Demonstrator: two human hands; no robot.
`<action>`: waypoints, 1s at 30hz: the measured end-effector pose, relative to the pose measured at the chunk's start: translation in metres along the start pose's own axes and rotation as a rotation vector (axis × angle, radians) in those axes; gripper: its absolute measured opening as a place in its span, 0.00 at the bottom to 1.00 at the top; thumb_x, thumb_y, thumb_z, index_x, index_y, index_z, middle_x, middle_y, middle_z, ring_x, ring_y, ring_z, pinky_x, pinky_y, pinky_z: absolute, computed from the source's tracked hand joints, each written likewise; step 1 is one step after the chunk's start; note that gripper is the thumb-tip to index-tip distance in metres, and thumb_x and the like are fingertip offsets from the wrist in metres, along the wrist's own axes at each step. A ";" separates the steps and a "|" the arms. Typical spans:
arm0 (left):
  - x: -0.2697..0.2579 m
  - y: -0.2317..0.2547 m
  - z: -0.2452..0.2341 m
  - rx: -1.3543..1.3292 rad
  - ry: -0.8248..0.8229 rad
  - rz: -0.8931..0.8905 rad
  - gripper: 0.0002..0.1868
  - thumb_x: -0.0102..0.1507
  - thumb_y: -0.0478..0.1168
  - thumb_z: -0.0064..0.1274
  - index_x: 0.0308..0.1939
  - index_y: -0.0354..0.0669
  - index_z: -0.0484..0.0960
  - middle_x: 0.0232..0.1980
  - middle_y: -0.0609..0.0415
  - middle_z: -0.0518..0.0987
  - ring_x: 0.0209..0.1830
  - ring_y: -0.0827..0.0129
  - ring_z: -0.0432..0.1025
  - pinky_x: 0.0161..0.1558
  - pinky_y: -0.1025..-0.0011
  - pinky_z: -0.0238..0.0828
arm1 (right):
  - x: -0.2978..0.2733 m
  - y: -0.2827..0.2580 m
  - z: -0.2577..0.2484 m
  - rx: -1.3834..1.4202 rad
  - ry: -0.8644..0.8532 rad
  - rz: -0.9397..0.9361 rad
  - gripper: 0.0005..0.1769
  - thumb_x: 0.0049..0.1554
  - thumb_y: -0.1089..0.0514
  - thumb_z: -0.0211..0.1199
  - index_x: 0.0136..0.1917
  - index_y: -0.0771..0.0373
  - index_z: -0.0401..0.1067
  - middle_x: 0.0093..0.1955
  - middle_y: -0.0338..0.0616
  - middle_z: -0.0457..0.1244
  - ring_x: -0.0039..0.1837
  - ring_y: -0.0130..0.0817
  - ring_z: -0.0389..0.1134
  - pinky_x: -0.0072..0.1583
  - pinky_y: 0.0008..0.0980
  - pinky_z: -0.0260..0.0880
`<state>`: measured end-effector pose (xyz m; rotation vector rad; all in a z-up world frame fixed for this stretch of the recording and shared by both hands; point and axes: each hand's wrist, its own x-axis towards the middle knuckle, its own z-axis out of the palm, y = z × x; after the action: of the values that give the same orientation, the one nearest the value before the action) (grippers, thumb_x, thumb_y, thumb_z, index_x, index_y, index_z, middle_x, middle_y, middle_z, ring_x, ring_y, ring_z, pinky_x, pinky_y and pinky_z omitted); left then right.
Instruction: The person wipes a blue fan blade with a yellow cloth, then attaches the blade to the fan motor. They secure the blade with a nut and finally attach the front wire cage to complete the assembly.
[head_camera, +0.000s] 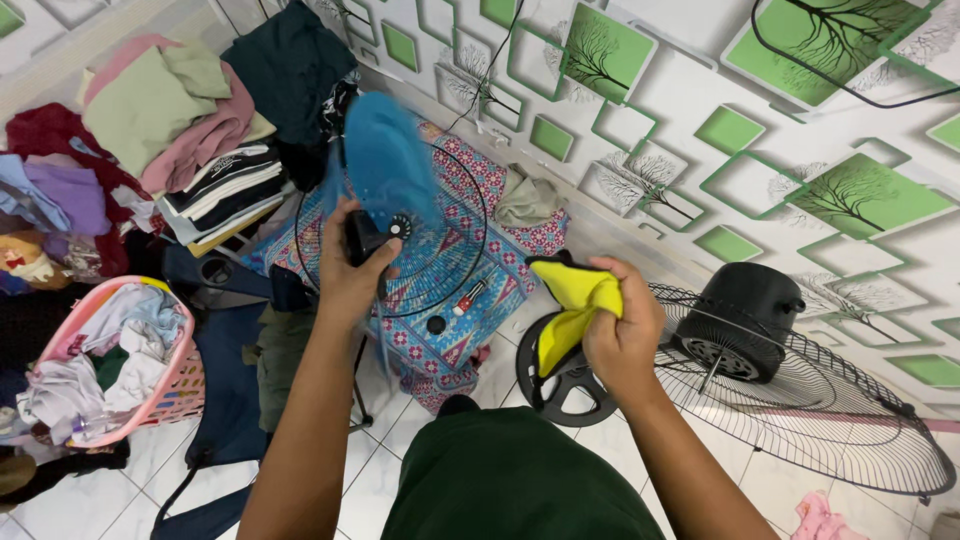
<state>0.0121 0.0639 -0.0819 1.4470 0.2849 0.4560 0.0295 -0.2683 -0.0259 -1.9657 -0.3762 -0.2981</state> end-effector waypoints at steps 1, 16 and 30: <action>0.003 -0.009 -0.003 -0.212 -0.041 -0.236 0.38 0.60 0.35 0.60 0.72 0.53 0.60 0.66 0.39 0.70 0.61 0.47 0.71 0.49 0.47 0.73 | 0.001 0.002 0.003 0.157 -0.003 0.083 0.26 0.57 0.74 0.44 0.66 0.65 0.69 0.50 0.45 0.67 0.49 0.30 0.68 0.56 0.27 0.69; -0.036 -0.046 0.050 -0.720 -0.487 -0.302 0.31 0.73 0.43 0.49 0.80 0.49 0.59 0.72 0.49 0.69 0.69 0.64 0.67 0.69 0.63 0.65 | -0.015 -0.019 0.074 -0.030 -0.382 -0.418 0.33 0.50 0.74 0.60 0.70 0.64 0.68 0.70 0.55 0.62 0.71 0.51 0.64 0.73 0.40 0.63; -0.009 -0.064 0.039 -1.101 -0.335 -0.307 0.22 0.72 0.51 0.48 0.70 0.63 0.66 0.66 0.49 0.74 0.64 0.49 0.73 0.62 0.43 0.72 | -0.057 -0.023 0.066 0.226 -0.770 -0.477 0.29 0.57 0.70 0.65 0.72 0.62 0.69 0.76 0.45 0.62 0.80 0.48 0.58 0.77 0.47 0.59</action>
<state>0.0305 0.0211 -0.1421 0.3687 -0.0378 0.0612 -0.0297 -0.2068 -0.0550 -1.6809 -1.3215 0.2183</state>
